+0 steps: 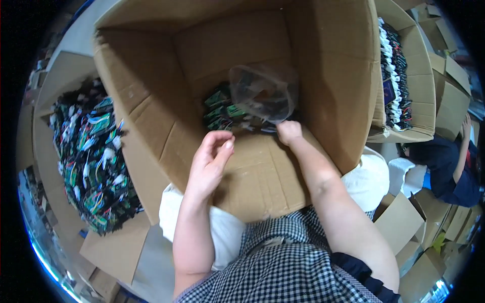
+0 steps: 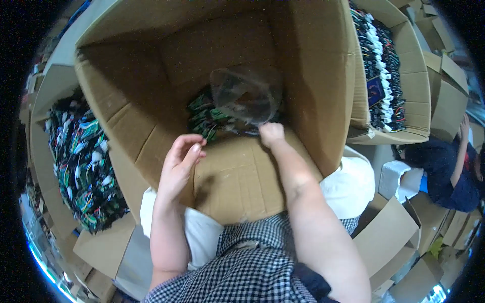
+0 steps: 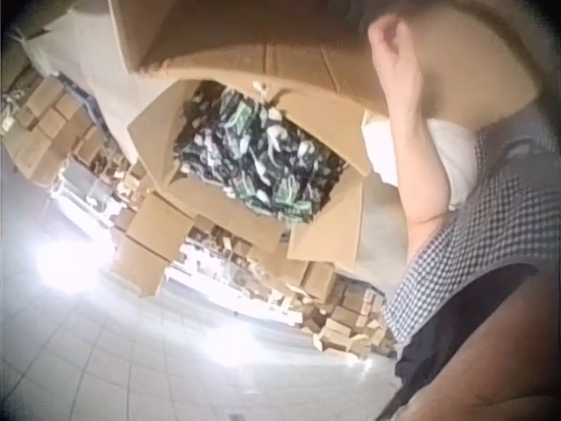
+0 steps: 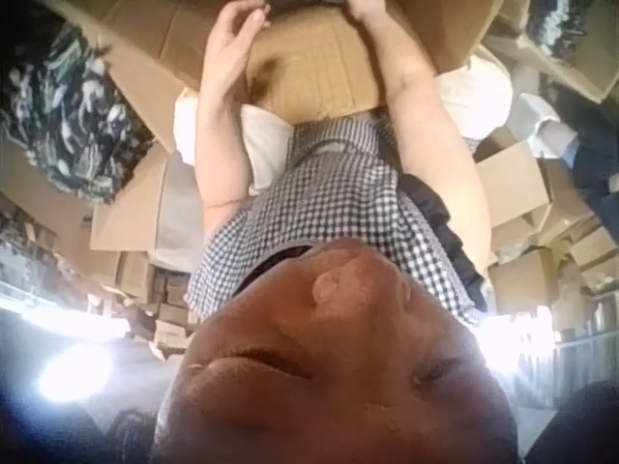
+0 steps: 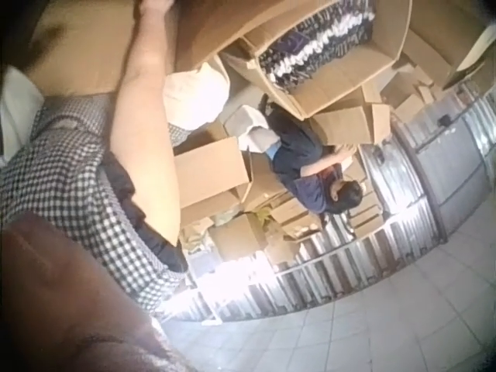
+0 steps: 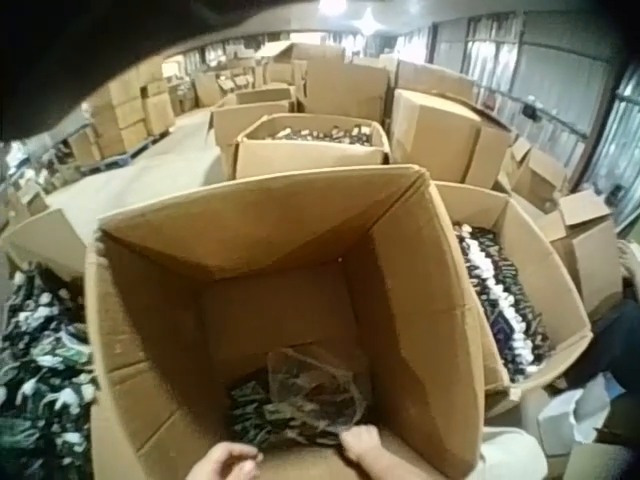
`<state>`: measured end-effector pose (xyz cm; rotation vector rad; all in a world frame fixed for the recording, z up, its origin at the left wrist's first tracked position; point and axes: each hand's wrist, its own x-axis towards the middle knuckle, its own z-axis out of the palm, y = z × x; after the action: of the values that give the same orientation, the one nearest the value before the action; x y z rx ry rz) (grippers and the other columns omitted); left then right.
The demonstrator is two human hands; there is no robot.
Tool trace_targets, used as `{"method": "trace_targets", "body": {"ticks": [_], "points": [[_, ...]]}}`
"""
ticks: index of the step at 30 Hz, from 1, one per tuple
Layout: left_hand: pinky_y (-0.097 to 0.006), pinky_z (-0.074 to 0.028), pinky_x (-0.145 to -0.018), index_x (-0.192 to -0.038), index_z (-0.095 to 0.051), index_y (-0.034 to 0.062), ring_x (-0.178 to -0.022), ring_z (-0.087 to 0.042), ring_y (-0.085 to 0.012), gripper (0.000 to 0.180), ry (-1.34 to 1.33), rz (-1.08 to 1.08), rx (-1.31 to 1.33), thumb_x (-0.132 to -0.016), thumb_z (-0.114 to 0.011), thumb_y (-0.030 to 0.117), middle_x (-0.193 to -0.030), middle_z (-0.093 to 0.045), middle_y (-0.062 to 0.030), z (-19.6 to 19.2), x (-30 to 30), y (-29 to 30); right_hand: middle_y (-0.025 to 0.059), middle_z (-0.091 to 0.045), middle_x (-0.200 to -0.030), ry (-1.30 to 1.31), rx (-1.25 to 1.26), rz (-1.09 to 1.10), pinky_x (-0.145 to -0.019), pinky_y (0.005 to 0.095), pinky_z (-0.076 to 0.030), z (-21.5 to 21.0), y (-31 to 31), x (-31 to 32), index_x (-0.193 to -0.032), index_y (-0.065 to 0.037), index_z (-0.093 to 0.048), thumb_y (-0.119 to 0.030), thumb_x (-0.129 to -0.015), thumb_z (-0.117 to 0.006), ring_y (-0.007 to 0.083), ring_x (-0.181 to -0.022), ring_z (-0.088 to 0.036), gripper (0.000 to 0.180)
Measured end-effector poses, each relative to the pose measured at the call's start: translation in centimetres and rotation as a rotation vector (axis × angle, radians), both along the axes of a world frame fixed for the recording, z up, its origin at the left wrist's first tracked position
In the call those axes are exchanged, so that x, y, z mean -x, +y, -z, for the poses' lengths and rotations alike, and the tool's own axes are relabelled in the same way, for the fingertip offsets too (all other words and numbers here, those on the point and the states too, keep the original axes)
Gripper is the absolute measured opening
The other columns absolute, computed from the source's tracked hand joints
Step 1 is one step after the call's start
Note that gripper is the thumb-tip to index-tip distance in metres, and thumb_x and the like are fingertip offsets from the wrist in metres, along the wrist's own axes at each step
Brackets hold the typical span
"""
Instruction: The person packs electronic circuit boards by hand into a plastic bag, then places the filled bag inside a cardboard box.
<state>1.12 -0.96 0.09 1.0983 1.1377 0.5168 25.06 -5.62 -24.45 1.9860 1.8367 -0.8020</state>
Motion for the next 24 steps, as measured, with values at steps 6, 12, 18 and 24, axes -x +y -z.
{"method": "trace_targets", "body": {"ticks": [6,12,18,24], "points": [[-0.040,-0.038,-0.096,-0.120,-0.051,0.0056,-0.111,-0.051,-0.0298,0.057,0.485,0.426,-0.740,-0.072,-0.074,0.027,-0.118,-0.055,-0.0134,0.5,-0.6,-1.1,0.0166,-0.066,-0.096,0.603,0.017,0.109,-0.078,0.0389,-0.050,-10.9,-1.2,2.2,-0.106,-0.008,-0.064,-0.024,-0.078,-0.065,0.0295,-0.089,-0.064,0.032],[-0.045,-0.033,-0.101,-0.138,-0.031,0.0137,-0.118,-0.047,-0.0354,0.100,0.556,0.809,-0.888,-0.055,-0.082,0.036,-0.125,-0.052,-0.0148,-0.5,-0.8,-5.2,0.0062,-0.065,-0.100,1.432,0.246,0.720,-0.078,0.0292,-0.051,-22.6,-5.4,4.3,-0.110,0.000,-0.060,-0.018,-0.085,-0.063,0.0149,-0.090,-0.062,0.031],[-0.038,-0.043,-0.092,-0.130,-0.042,0.0028,-0.112,-0.052,-0.0335,0.104,0.232,0.840,-0.598,-0.046,-0.086,0.046,-0.120,-0.053,-0.0193,-0.5,0.2,-5.5,0.0075,-0.062,-0.105,1.704,0.265,1.048,-0.082,0.0278,-0.051,-24.4,-10.2,4.3,-0.117,0.001,-0.054,-0.013,-0.079,-0.073,0.0144,-0.094,-0.061,0.045],[-0.028,-0.046,-0.085,-0.132,-0.039,0.0048,-0.104,-0.052,-0.0164,0.081,-0.216,0.502,-0.087,-0.069,-0.080,0.035,-0.115,-0.055,-0.0060,-0.9,0.9,-3.1,0.0091,-0.066,-0.092,1.257,0.060,0.338,-0.074,0.0288,-0.050,-27.7,-10.2,0.8,-0.107,-0.001,-0.063,-0.005,-0.075,-0.071,0.0193,-0.081,-0.064,0.033]]}}
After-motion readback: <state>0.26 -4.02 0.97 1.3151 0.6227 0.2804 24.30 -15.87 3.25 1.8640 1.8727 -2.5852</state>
